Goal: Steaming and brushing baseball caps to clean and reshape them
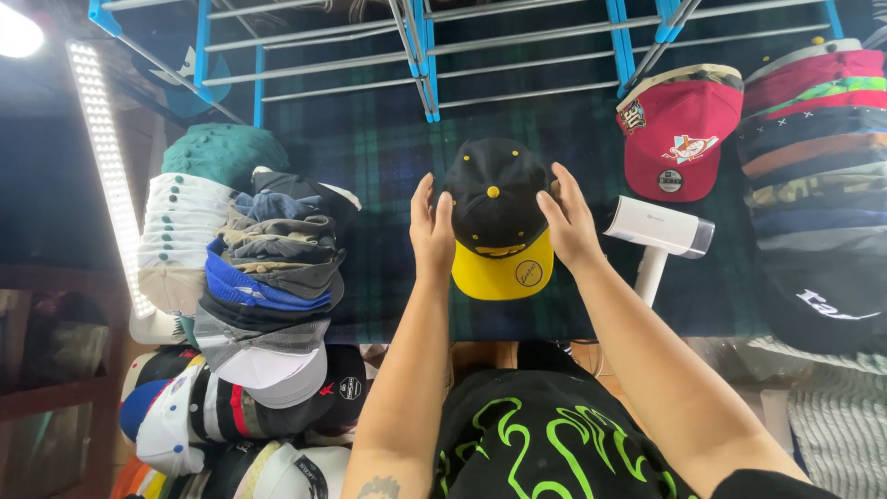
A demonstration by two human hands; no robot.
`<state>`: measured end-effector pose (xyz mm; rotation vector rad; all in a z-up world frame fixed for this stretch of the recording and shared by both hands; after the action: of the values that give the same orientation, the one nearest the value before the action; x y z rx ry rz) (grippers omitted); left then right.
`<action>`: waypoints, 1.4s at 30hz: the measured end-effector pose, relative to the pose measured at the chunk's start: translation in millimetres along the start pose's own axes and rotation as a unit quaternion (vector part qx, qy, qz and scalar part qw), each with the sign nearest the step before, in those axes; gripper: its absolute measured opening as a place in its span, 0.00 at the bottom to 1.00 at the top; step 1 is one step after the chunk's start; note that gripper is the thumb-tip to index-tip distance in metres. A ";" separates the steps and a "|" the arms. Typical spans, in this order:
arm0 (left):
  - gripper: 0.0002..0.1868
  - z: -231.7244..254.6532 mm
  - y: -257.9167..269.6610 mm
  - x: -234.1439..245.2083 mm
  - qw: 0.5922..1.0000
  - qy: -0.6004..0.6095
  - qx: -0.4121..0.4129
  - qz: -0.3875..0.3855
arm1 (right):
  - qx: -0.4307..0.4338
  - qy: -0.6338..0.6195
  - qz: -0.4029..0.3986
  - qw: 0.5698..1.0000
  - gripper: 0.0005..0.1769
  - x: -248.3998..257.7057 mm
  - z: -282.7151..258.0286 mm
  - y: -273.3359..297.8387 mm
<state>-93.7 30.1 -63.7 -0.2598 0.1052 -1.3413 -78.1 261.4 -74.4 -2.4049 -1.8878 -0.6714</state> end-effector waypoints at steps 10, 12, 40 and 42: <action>0.28 -31.0 -26.0 -35.7 0.993 -0.103 0.034 -0.037 | -0.037 0.098 0.016 0.994 0.33 -24.4 29.8 -40.4; 0.28 -28.0 -28.1 -38.0 0.992 -0.112 0.032 -0.043 | -0.075 0.048 0.007 0.996 0.29 -22.8 44.3 -44.5; 0.21 -6.3 -29.1 -80.2 0.861 -0.384 -0.307 -0.134 | -0.304 -0.028 -0.083 0.949 0.22 -4.6 68.7 -113.5; 0.18 -10.3 -31.3 -71.9 0.899 -0.310 -0.289 -0.106 | -0.338 -0.051 -0.112 0.933 0.25 -0.8 65.1 -109.2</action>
<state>-142.1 92.3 -71.2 -1.2215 -0.0691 -1.3559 -158.7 307.8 -161.1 -2.6238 -2.2864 -1.4476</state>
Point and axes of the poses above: each hand's wrist, its own y-axis away from the middle knuckle, its own x-axis out of the back of the hand, z = x × y, the point moved 7 cm from there along -y, towards the middle knuckle, and after that the axes turned 15 degrees about -x, right-handed, at the moved point
